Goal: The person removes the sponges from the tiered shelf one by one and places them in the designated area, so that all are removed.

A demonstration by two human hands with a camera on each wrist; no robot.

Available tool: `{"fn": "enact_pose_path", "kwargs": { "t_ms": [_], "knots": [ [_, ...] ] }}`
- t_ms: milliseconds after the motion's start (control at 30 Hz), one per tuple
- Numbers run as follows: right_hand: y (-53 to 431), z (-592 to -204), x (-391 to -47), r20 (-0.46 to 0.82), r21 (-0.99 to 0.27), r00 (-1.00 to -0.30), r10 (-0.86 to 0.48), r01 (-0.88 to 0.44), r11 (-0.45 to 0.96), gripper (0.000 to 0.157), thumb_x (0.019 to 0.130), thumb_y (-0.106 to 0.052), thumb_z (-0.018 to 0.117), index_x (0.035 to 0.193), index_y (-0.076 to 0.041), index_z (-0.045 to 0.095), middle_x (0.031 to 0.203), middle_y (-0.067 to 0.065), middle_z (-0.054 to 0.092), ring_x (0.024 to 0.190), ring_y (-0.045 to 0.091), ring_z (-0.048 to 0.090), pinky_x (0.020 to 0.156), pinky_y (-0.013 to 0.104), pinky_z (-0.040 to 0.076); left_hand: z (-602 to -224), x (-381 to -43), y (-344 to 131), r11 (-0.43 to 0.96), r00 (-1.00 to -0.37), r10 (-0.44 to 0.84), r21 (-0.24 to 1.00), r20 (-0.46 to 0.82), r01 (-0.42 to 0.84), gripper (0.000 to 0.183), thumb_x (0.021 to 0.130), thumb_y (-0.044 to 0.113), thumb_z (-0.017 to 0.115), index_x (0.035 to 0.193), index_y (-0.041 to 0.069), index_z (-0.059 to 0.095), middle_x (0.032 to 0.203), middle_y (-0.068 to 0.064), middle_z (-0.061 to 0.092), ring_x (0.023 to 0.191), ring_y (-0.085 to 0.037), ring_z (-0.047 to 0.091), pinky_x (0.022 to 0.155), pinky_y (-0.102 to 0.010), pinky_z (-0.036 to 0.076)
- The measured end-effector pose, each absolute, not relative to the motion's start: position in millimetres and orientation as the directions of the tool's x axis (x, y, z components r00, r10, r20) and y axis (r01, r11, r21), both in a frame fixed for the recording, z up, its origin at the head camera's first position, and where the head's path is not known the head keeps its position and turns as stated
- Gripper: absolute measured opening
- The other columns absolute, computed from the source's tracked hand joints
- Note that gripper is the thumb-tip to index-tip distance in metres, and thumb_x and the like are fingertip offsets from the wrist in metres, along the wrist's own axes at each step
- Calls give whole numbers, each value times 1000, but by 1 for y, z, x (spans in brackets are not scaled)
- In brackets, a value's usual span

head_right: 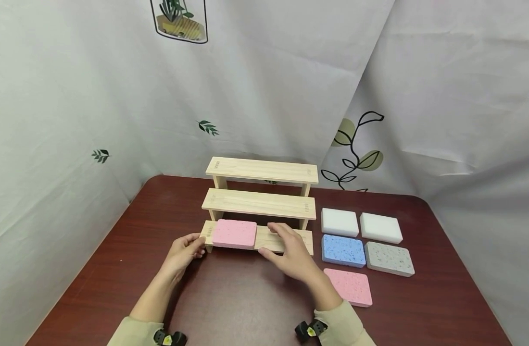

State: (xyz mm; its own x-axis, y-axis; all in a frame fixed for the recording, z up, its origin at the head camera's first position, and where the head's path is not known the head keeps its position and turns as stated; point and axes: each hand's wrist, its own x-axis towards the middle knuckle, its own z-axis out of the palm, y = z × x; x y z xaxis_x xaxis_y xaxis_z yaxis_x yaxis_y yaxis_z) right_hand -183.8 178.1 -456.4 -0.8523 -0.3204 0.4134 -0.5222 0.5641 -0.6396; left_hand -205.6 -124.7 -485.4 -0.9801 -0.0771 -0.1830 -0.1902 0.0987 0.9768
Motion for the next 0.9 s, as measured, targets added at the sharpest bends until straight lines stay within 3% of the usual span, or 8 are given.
{"fn": "enact_pose_path", "kwargs": {
  "t_ms": [900],
  "knots": [
    [153,-462,-199,387,-606,-853,-350,-521,601,64,86,-30,82,135,3,58,131,11,61,122,28,59,105,48,46,-485,-206,-125,109,-980,-71,975,-184,-191,29,100,4,56,121,-17,60,83,-9,66,68,-14,59,62,-22,52]
  ]
}}
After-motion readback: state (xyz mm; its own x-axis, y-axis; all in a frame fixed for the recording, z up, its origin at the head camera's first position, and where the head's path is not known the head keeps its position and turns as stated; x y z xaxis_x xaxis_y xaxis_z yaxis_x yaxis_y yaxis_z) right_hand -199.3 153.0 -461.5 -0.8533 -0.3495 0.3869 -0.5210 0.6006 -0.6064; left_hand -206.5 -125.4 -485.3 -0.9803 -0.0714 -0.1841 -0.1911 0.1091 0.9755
